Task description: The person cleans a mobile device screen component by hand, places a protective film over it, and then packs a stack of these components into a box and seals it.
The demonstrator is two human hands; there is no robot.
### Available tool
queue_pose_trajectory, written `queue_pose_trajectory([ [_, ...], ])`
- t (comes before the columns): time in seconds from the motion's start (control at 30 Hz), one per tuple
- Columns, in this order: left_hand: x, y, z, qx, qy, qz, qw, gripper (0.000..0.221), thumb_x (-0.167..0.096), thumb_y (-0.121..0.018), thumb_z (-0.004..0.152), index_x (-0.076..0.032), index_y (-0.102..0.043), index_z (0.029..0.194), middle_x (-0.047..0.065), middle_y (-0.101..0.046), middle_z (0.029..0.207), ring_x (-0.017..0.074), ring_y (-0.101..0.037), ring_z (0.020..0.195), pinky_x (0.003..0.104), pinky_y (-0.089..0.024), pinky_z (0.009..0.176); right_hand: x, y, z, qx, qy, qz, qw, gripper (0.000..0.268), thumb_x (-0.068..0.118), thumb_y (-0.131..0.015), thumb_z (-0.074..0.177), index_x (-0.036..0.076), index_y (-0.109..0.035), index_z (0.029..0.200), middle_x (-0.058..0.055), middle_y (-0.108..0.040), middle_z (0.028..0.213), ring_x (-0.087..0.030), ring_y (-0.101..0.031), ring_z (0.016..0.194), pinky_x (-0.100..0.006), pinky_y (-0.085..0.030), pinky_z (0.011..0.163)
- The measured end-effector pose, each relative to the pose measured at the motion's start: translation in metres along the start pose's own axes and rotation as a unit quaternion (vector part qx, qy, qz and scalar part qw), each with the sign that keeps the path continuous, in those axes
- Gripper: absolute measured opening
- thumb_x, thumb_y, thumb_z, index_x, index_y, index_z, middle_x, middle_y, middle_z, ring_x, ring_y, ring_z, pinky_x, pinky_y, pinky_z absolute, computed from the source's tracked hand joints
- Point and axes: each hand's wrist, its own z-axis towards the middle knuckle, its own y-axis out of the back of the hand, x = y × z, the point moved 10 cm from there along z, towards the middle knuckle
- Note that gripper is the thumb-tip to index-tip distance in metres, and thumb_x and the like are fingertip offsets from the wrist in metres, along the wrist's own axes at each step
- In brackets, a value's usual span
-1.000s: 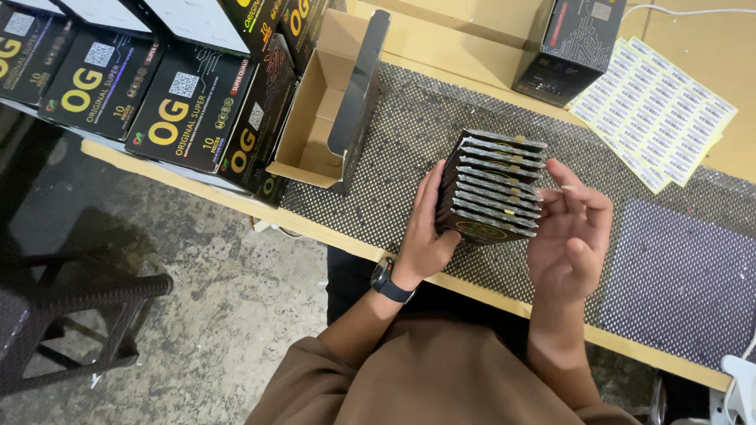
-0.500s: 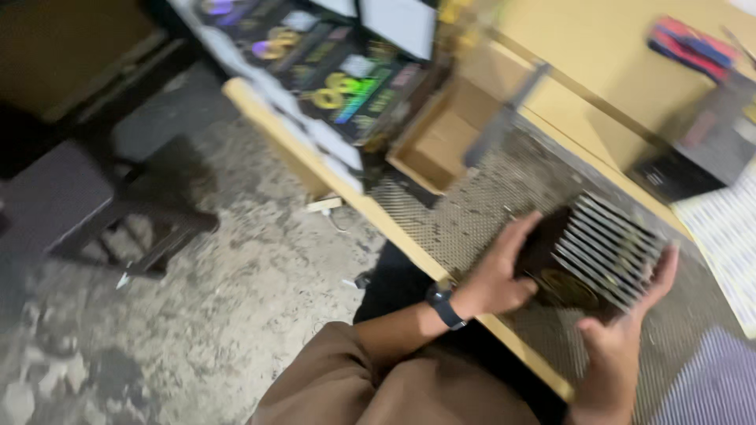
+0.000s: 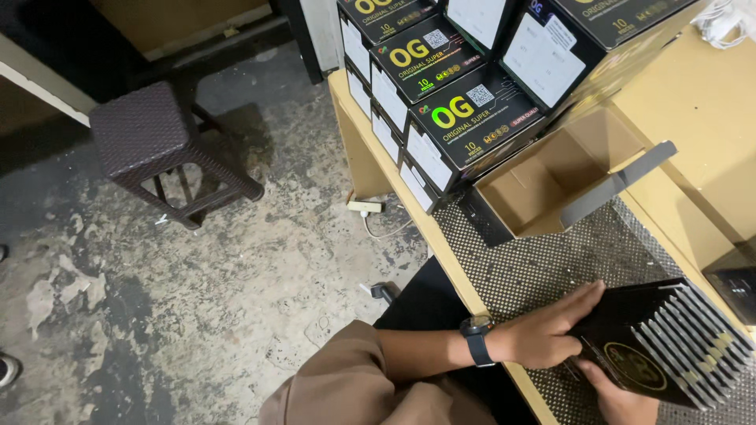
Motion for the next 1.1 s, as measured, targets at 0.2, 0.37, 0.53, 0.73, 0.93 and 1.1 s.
queue_pose_trajectory([
  [0.2,0.004,0.005,-0.009,0.027,-0.014,0.006,1.0,0.091,-0.016,-0.042,0.086,-0.015,0.005,0.164,0.016,0.003,0.174,0.0335,0.003,0.163,0.047,-0.005,0.131,-0.045,0.005,-0.017,-0.071,-0.13,0.08,0.986,0.051,0.006,-0.082,0.078,-0.007,-0.066,0.125,-0.017,-0.068,0.13,-0.023,-0.062,0.122,-0.036,-0.044,0.12],
  [0.37,-0.039,0.062,-0.04,-0.057,-0.082,0.021,0.995,0.059,0.002,-0.054,0.085,-0.015,-0.057,0.142,0.006,-0.062,0.14,0.0222,-0.061,0.132,0.036,-0.046,0.122,-0.024,0.01,-0.02,-0.077,-0.237,0.099,0.963,0.046,0.006,-0.087,0.073,-0.003,-0.072,0.116,-0.015,-0.073,0.119,-0.023,-0.067,0.111,-0.036,-0.047,0.114],
  [0.53,-0.069,0.136,-0.084,-0.208,-0.303,0.075,0.927,0.023,0.008,-0.053,0.092,-0.005,-0.066,0.105,0.008,-0.069,0.092,0.017,-0.066,0.082,0.028,-0.059,0.077,-0.048,0.0,-0.031,-0.062,-0.134,0.092,0.985,0.033,0.011,-0.086,0.076,0.003,-0.076,0.107,-0.011,-0.076,0.113,-0.022,-0.07,0.111,-0.036,-0.048,0.119],
  [0.73,-0.079,0.192,-0.089,-0.286,-0.231,0.262,0.893,0.055,-0.01,-0.061,0.1,-0.008,-0.042,0.152,0.0,-0.064,0.082,0.0109,-0.063,0.071,0.024,-0.058,0.068,-0.049,0.003,-0.032,-0.092,-0.165,0.082,0.978,0.027,0.01,-0.087,0.077,0.002,-0.077,0.101,-0.011,-0.076,0.107,-0.02,-0.071,0.103,-0.035,-0.052,0.112],
  [0.93,-0.114,0.179,-0.07,-0.294,-0.193,0.443,0.825,0.035,-0.004,-0.071,0.097,-0.016,-0.063,0.128,-0.004,-0.057,0.073,0.009,-0.051,0.058,0.023,-0.046,0.053,-0.052,0.015,-0.033,-0.139,-0.192,0.102,0.966,0.034,0.008,-0.086,0.079,-0.002,-0.071,0.109,-0.015,-0.071,0.116,-0.025,-0.066,0.109,-0.04,-0.051,0.11],
  [1.1,-0.162,0.145,-0.056,-0.304,-0.253,0.49,0.777,0.014,-0.014,-0.082,0.091,-0.027,-0.078,0.096,-0.001,-0.031,0.077,0.0209,-0.036,0.072,0.034,-0.034,0.068,-0.011,0.052,-0.039,-0.211,-0.149,0.126,0.958,0.053,0.018,-0.079,0.085,-0.004,-0.058,0.129,-0.018,-0.06,0.132,-0.027,-0.056,0.124,-0.041,-0.039,0.121],
])
